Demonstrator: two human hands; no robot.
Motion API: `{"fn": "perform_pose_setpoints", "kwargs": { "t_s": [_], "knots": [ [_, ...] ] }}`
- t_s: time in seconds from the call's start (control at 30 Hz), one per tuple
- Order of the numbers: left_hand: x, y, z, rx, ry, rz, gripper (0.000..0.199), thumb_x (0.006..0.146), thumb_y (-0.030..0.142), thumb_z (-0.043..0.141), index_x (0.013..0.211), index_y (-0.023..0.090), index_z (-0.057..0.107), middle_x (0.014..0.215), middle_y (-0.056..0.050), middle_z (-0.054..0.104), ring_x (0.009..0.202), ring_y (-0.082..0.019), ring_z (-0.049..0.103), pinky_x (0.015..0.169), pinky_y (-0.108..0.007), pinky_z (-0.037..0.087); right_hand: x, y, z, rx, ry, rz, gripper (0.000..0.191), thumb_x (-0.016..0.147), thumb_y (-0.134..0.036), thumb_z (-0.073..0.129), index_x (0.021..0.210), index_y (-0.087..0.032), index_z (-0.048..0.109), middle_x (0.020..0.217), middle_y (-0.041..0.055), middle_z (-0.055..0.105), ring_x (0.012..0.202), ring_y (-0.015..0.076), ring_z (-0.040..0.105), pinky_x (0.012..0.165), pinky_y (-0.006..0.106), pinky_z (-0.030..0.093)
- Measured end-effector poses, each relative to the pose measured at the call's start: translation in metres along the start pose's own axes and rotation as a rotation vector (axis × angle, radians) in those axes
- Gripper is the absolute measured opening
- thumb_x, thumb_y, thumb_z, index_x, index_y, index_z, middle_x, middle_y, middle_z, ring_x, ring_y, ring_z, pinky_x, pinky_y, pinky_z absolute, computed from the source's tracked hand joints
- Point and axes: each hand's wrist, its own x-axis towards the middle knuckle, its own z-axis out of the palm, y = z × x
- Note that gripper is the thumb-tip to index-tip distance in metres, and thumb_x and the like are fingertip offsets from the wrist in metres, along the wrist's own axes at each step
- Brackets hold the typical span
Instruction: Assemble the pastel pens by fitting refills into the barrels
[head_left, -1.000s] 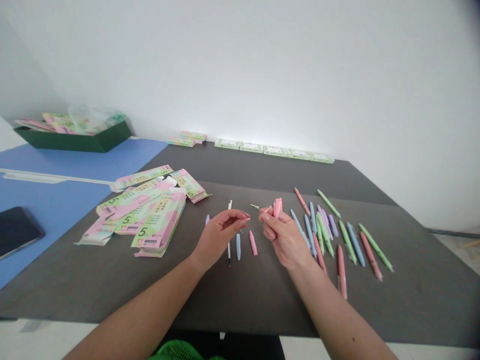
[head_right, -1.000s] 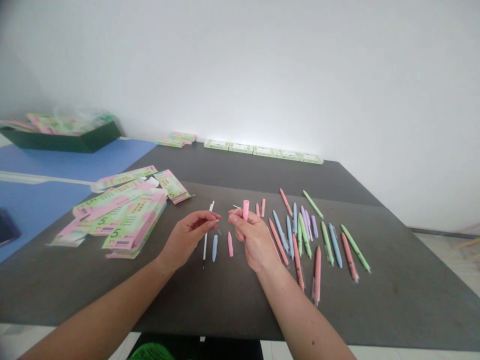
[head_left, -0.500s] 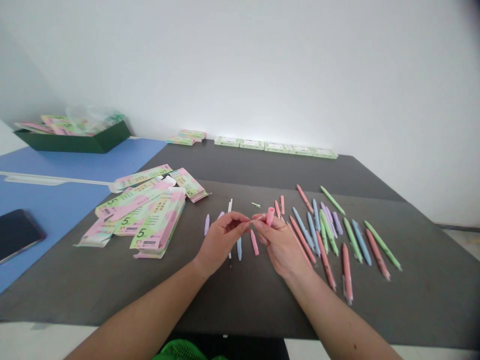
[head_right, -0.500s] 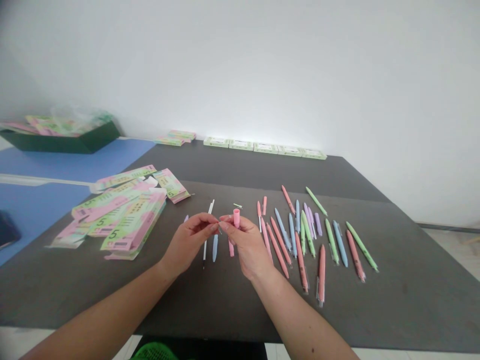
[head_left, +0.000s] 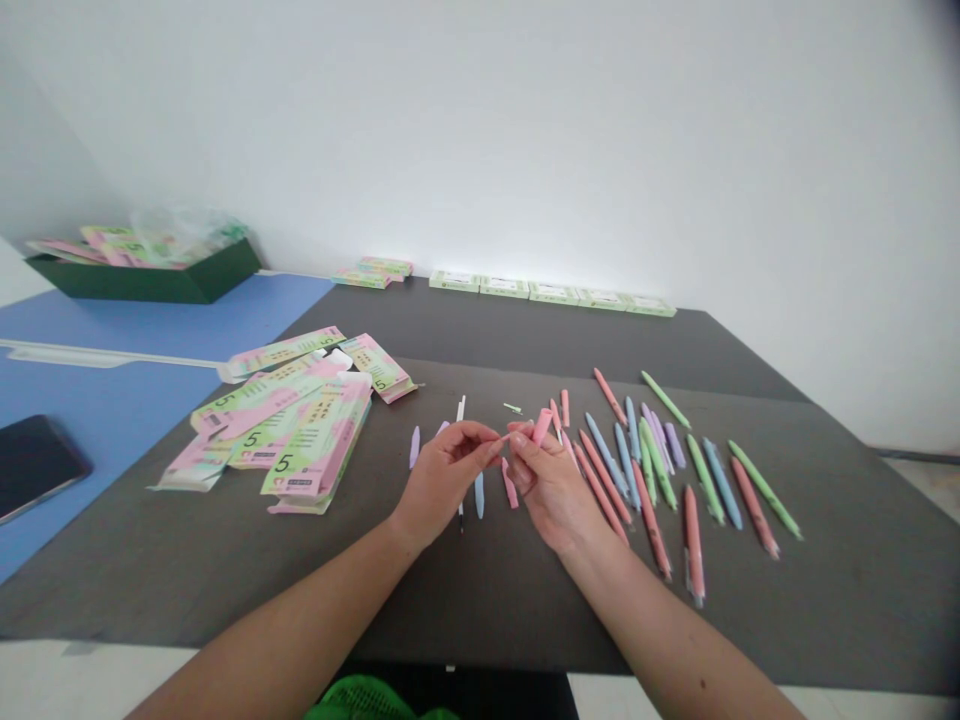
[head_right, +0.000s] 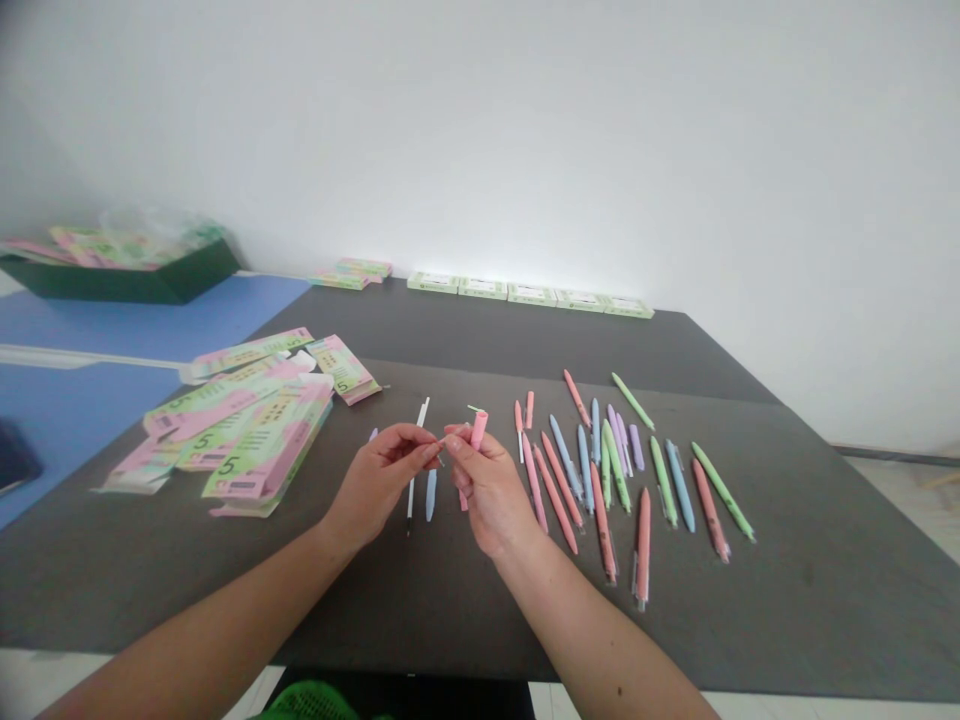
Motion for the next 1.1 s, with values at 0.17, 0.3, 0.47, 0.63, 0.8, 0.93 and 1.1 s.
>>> {"fn": "perform_pose_setpoints", "kwargs": {
  "t_s": [0.17, 0.3, 0.47, 0.63, 0.8, 0.93, 1.1],
  "knots": [
    [-0.001, 0.003, 0.003, -0.010, 0.007, -0.004, 0.016, 0.072, 0.029, 0.070, 0.078, 0.015, 0.064, 0.074, 0.002, 0.063, 0.068, -0.010, 0.058, 0.070, -0.024, 0.050, 0.000, 0.004, 0.000, 0.156, -0.012, 0.079, 0.018, 0.068, -0.026, 0.077, 0.080, -0.018, 0.066, 0.053, -0.0080, 0.043, 0.046, 0.0042, 0.033, 0.042, 0.017, 0.027],
    [-0.002, 0.006, 0.003, 0.018, -0.012, 0.012, 0.013, 0.073, 0.026, 0.069, 0.078, 0.015, 0.064, 0.072, 0.001, 0.064, 0.067, -0.010, 0.060, 0.068, -0.024, 0.050, 0.001, 0.003, 0.000, 0.300, -0.024, 0.199, 0.017, 0.069, -0.025, 0.076, 0.080, -0.019, 0.064, 0.057, -0.0086, 0.048, 0.043, 0.0028, 0.033, 0.041, 0.016, 0.031],
    [-0.002, 0.005, 0.002, 0.061, 0.007, 0.042, 0.014, 0.074, 0.028, 0.068, 0.080, 0.015, 0.064, 0.075, 0.000, 0.065, 0.068, -0.011, 0.060, 0.068, -0.024, 0.050, 0.003, 0.001, -0.001, 0.387, -0.042, 0.258, 0.013, 0.074, -0.025, 0.074, 0.078, -0.020, 0.062, 0.061, -0.0083, 0.054, 0.041, 0.0021, 0.033, 0.040, 0.015, 0.032],
    [-0.001, 0.003, 0.000, 0.090, -0.016, 0.038, 0.016, 0.075, 0.029, 0.067, 0.082, 0.015, 0.065, 0.076, -0.001, 0.066, 0.069, -0.012, 0.061, 0.069, -0.025, 0.050, 0.002, 0.004, -0.001, 0.390, -0.032, 0.269, 0.016, 0.071, -0.024, 0.076, 0.080, -0.018, 0.065, 0.061, -0.0079, 0.055, 0.041, 0.0013, 0.034, 0.041, 0.013, 0.035],
    [-0.001, 0.002, 0.000, 0.128, -0.006, 0.059, 0.017, 0.076, 0.031, 0.066, 0.083, 0.015, 0.065, 0.078, -0.001, 0.066, 0.071, -0.012, 0.061, 0.070, -0.026, 0.050, 0.001, 0.006, 0.000, 0.300, -0.032, 0.198, 0.017, 0.069, -0.023, 0.077, 0.080, -0.018, 0.066, 0.060, -0.0072, 0.053, 0.043, 0.0015, 0.035, 0.041, 0.014, 0.033],
    [-0.001, 0.004, 0.000, 0.167, -0.005, 0.074, 0.014, 0.075, 0.029, 0.067, 0.082, 0.016, 0.065, 0.076, 0.000, 0.065, 0.068, -0.011, 0.060, 0.068, -0.025, 0.050, 0.001, 0.009, -0.002, 0.198, -0.005, 0.099, 0.016, 0.070, -0.025, 0.076, 0.081, -0.018, 0.067, 0.053, -0.0077, 0.047, 0.043, 0.0030, 0.034, 0.040, 0.015, 0.029],
    [0.000, 0.005, 0.000, 0.204, -0.007, 0.082, 0.014, 0.077, 0.030, 0.065, 0.082, 0.017, 0.065, 0.076, 0.000, 0.066, 0.068, -0.012, 0.061, 0.067, -0.025, 0.051, 0.002, 0.012, -0.002, 0.191, 0.008, 0.090, 0.016, 0.069, -0.026, 0.076, 0.081, -0.019, 0.067, 0.049, -0.0083, 0.043, 0.043, 0.0036, 0.032, 0.040, 0.015, 0.028]
  ]
}}
